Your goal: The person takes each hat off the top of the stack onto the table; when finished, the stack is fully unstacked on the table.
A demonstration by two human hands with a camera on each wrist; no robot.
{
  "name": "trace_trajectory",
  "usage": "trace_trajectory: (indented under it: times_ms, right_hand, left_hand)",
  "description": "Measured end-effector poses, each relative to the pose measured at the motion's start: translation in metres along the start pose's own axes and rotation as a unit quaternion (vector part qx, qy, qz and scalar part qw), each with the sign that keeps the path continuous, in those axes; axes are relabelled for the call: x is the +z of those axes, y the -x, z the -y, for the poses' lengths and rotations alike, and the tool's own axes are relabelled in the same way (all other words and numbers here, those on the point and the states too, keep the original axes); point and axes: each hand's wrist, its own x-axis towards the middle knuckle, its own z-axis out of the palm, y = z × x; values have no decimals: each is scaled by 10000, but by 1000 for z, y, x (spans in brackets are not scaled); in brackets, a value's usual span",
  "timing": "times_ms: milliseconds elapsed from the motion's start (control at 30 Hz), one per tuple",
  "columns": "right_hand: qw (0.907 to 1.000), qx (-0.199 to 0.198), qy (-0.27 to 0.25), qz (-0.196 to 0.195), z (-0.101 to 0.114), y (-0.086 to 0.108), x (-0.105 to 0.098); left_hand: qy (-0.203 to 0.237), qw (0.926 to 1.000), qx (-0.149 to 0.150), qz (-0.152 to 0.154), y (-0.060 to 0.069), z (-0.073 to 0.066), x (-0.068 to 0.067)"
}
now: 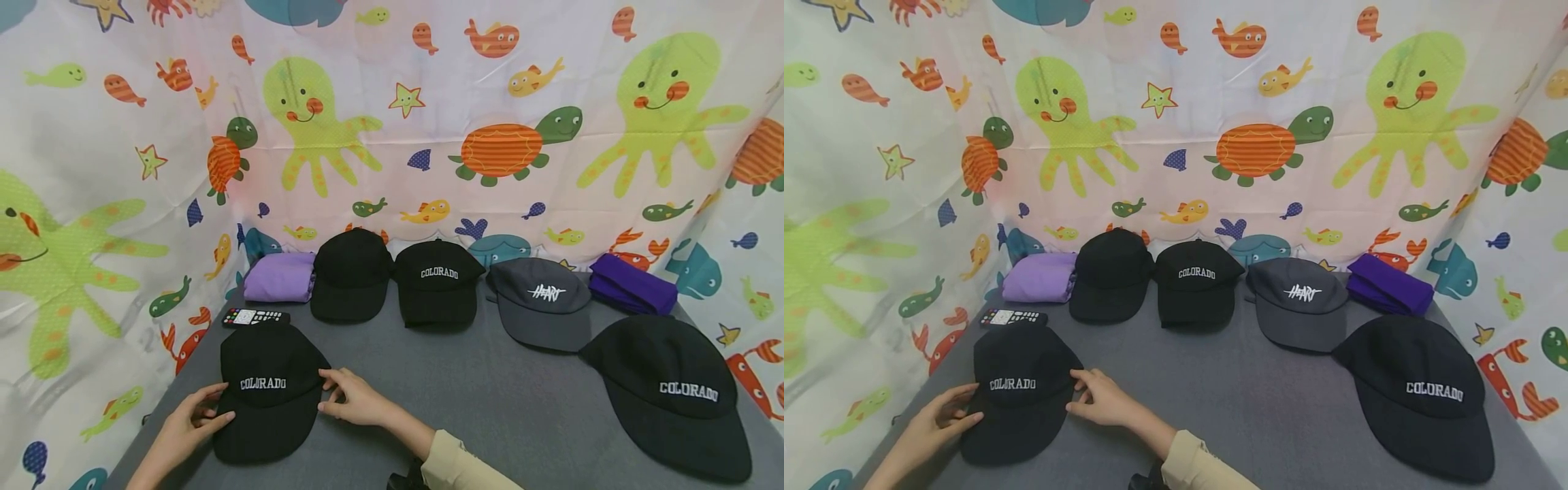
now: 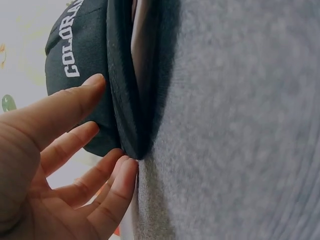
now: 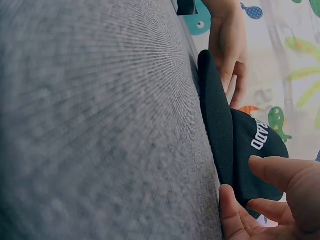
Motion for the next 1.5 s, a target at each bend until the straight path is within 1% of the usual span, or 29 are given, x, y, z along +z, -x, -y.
trace_trajectory:
  times_ms: [133,300,533,767,900,1000,1133,1233,1367,1433,1500]
  right_hand:
    - [9996,-124,243,58,-1,1,-1]
    - [9990,-265,354,90,0,3,-2]
    - [9981,-437,434,28,4,6,-4]
    - [9981,-522,333,2,5,12,-8]
    - [9980,-542,330,-51,5,15,-12]
    - [9980,-526,353,-85,4,18,-15]
    - [9977,-517,428,-126,2,22,-20]
    - [9974,-519,471,-158,1,26,-26]
    - [9969,-525,548,-213,-3,32,-35]
    - [9966,-508,589,-258,-6,35,-40]
    - [9963,-476,640,-310,-8,38,-45]
  left_hand:
    - [-60,9999,-94,-66,0,-1,2]
    - [-161,9996,-179,-169,3,-5,1]
    - [-216,9990,-62,-376,8,-14,2]
    - [-144,9984,-43,-543,15,-29,4]
    - [-158,9972,133,-719,18,-38,6]
    - [-185,9952,280,-920,20,-45,8]
    - [-98,9929,450,-1096,22,-55,11]
    - [-27,9903,673,-1215,24,-61,14]
    - [60,9843,1040,-1425,24,-67,18]
    - [133,9819,1201,-1456,23,-70,20]
    - [239,9808,1320,-1412,21,-73,23]
